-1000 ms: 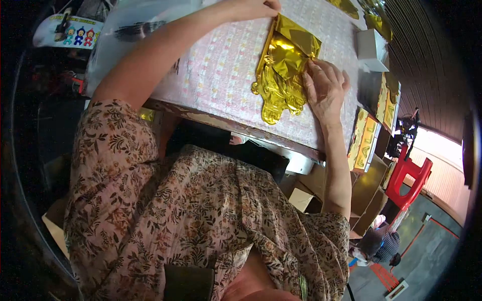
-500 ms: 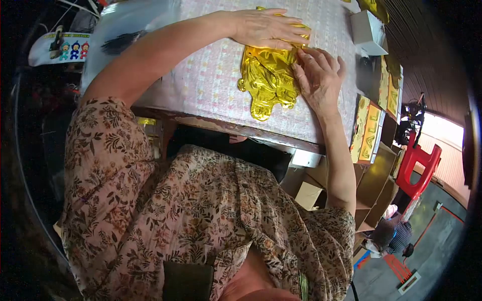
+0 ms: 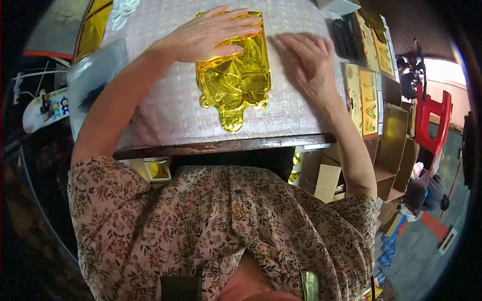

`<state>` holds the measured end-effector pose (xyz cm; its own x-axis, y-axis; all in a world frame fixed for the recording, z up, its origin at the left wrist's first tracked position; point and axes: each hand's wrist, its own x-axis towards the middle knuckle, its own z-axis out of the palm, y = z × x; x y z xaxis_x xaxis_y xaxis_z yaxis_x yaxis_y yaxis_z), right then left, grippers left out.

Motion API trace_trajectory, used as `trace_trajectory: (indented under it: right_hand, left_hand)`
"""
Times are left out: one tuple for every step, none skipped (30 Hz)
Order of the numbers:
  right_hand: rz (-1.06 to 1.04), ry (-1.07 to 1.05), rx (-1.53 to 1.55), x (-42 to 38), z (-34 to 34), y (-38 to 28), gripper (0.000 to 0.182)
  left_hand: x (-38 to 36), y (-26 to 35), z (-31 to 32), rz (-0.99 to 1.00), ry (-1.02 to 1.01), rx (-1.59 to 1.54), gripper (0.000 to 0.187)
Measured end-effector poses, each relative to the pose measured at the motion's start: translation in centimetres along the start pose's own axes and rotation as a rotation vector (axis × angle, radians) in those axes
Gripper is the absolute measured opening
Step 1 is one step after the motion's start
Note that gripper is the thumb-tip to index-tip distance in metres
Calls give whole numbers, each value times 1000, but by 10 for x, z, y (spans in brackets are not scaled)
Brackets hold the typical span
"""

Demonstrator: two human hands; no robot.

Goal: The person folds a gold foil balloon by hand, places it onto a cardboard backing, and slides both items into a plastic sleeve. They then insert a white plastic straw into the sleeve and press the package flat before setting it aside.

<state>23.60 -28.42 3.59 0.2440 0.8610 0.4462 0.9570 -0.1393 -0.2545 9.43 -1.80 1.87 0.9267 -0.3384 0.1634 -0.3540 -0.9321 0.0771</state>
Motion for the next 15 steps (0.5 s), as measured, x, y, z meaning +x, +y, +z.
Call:
trace_trajectory:
  right_hand:
    - [-23, 3, 2, 6, 1, 0, 39]
    - [-48, 8, 3, 11, 5, 1, 39]
    - [-84, 56, 4, 17, 12, 4, 38]
    - [-79, 69, 3, 23, 18, 10, 38]
    - [-50, 67, 2, 29, 25, 15, 38]
    - [-19, 63, 1, 33, 31, 21, 38]
    - [-16, 72, 7, 39, 37, 27, 41]
    - [-16, 83, 7, 41, 42, 30, 41]
    - [-11, 100, -56, 44, 46, 29, 39]
    - [-3, 113, -118, 45, 49, 28, 37]
    - [-3, 113, -116, 45, 50, 29, 37]
    - [9, 88, -146, 46, 49, 28, 39]
    - [19, 62, -175, 48, 48, 26, 41]
    - [16, 59, -172, 48, 45, 25, 41]
    - [12, 47, -127, 53, 35, 16, 38]
  left_hand:
    - [1, 0, -1, 12, -11, -3, 63]
    - [1, -1, -2, 26, -6, -52, 62]
    - [2, -3, -4, 39, 0, -96, 60]
    - [2, -6, -2, 47, -5, -87, 60]
    - [1, -9, 4, 47, 7, -50, 57]
    - [2, -8, 6, 47, 18, -16, 54]
    - [2, -8, 7, 53, 14, -9, 54]
    - [1, -8, 8, 47, 12, -15, 55]
    - [1, -8, 7, 39, 10, -24, 56]
    - [0, -9, 7, 39, 6, -23, 56]
    - [0, -9, 8, 44, 13, -12, 55]
    - [1, -8, 7, 48, 21, -1, 55]
    - [1, -8, 7, 45, 20, -2, 55]
    - [2, -8, 6, 52, 35, -19, 54]
    - [0, -9, 5, 57, 48, -39, 54]
